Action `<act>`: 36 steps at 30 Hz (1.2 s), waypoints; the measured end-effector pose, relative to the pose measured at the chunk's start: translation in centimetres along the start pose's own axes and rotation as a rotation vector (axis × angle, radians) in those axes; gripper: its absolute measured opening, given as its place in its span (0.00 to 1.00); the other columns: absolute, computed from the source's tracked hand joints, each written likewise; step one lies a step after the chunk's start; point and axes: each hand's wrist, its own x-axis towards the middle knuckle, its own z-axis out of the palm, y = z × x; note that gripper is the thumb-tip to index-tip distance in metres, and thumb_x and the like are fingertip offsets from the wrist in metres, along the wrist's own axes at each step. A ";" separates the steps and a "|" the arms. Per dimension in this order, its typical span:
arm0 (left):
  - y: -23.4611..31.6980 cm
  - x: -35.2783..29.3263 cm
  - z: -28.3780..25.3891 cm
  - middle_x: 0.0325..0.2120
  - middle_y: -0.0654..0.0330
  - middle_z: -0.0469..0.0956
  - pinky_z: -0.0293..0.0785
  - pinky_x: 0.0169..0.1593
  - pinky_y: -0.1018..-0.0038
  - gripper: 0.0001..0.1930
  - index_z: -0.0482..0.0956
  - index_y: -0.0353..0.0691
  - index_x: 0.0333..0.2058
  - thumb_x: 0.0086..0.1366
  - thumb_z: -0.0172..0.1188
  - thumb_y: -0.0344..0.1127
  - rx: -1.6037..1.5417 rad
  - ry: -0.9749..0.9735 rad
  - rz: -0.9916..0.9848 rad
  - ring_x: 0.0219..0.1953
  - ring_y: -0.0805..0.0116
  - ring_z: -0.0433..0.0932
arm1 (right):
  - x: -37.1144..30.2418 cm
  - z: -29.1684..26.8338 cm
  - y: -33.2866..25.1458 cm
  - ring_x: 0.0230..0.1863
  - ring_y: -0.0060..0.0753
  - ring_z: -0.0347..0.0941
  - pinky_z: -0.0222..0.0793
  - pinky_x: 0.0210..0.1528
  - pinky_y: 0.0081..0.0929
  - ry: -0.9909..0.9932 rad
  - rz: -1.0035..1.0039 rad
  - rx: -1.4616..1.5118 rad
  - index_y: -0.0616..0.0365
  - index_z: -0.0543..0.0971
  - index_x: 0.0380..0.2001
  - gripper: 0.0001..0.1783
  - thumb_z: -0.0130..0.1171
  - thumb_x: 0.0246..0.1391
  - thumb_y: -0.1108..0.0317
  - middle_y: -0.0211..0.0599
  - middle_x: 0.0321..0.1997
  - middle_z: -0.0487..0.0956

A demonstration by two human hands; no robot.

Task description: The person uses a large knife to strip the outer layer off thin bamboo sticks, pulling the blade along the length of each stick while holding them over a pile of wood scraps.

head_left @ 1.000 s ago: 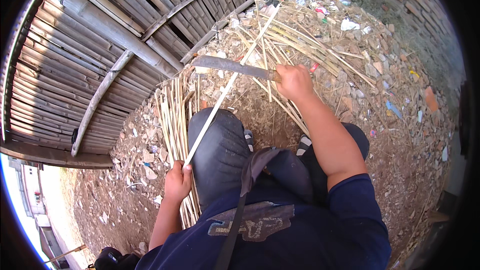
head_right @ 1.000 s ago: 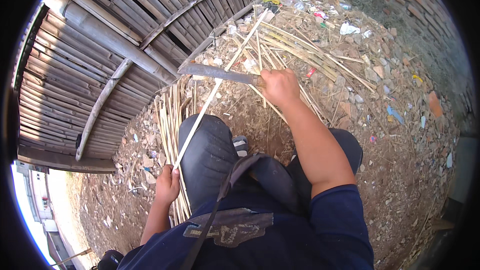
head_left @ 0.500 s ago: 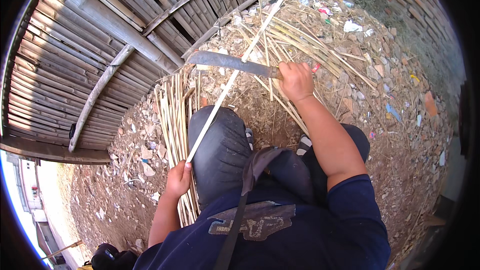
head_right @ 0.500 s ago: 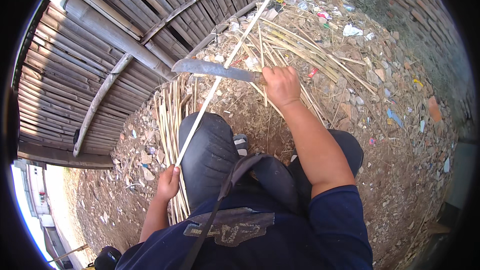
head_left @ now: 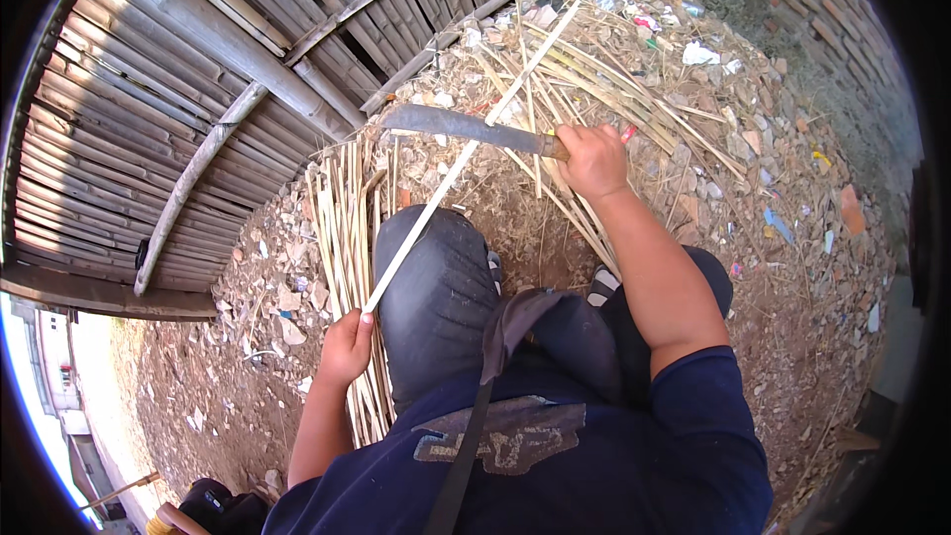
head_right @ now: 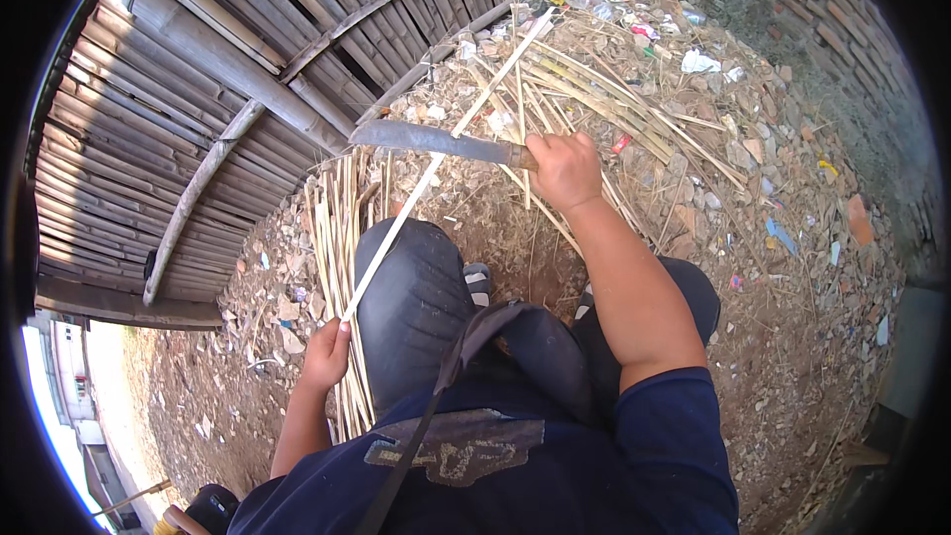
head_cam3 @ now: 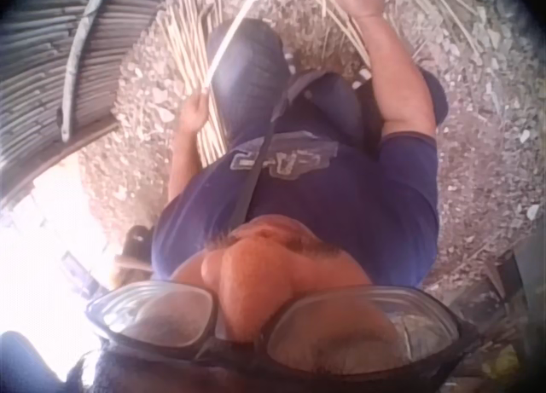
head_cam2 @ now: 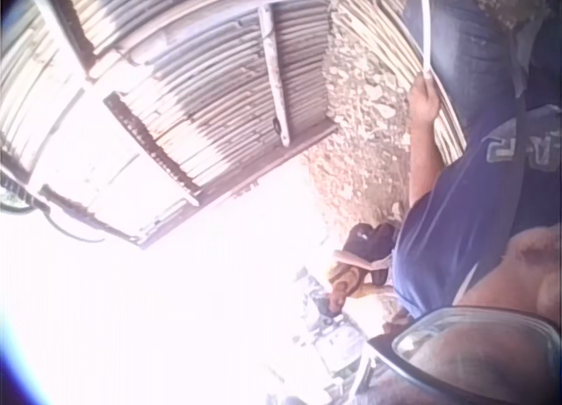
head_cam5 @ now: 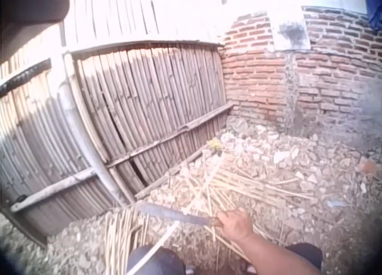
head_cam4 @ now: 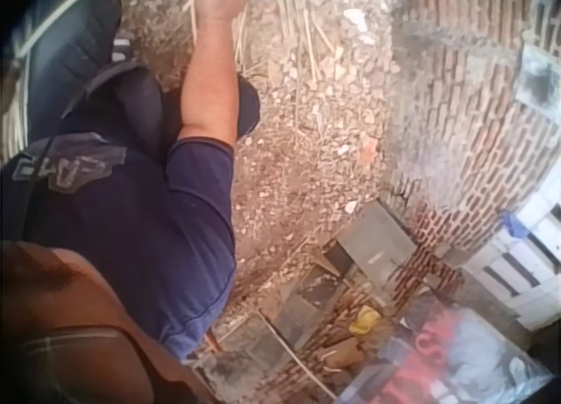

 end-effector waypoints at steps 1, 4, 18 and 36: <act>0.5 0.1 0.2 0.21 0.50 0.76 0.73 0.32 0.59 0.17 0.74 0.35 0.36 0.77 0.51 0.45 0.042 0.123 0.090 0.24 0.51 0.75 | 0.1 0.0 -0.1 0.30 0.39 0.77 0.64 0.40 0.38 -0.002 -0.001 0.003 0.48 0.74 0.30 0.13 0.67 0.41 0.69 0.31 0.25 0.76; 3.8 0.9 0.2 0.23 0.45 0.78 0.73 0.34 0.53 0.14 0.74 0.36 0.40 0.75 0.53 0.43 0.036 0.261 0.155 0.27 0.40 0.78 | 0.1 0.1 -0.2 0.30 0.38 0.77 0.65 0.40 0.37 -0.018 0.010 0.013 0.47 0.75 0.31 0.12 0.68 0.43 0.68 0.31 0.25 0.77; 3.2 1.1 1.3 0.22 0.42 0.78 0.72 0.30 0.44 0.17 0.71 0.39 0.33 0.76 0.51 0.48 0.334 0.299 0.066 0.25 0.34 0.78 | 3.8 -6.1 -2.6 0.41 0.52 0.82 0.77 0.45 0.48 -0.936 0.159 0.058 0.53 0.82 0.41 0.22 0.69 0.50 0.50 0.46 0.37 0.85; 4.1 1.1 1.8 0.21 0.39 0.75 0.71 0.33 0.52 0.19 0.71 0.35 0.32 0.78 0.48 0.45 0.098 0.168 0.074 0.27 0.35 0.76 | -0.1 0.4 -3.9 0.32 0.48 0.80 0.72 0.39 0.46 -0.295 0.128 0.070 0.54 0.74 0.33 0.16 0.71 0.44 0.63 0.43 0.28 0.81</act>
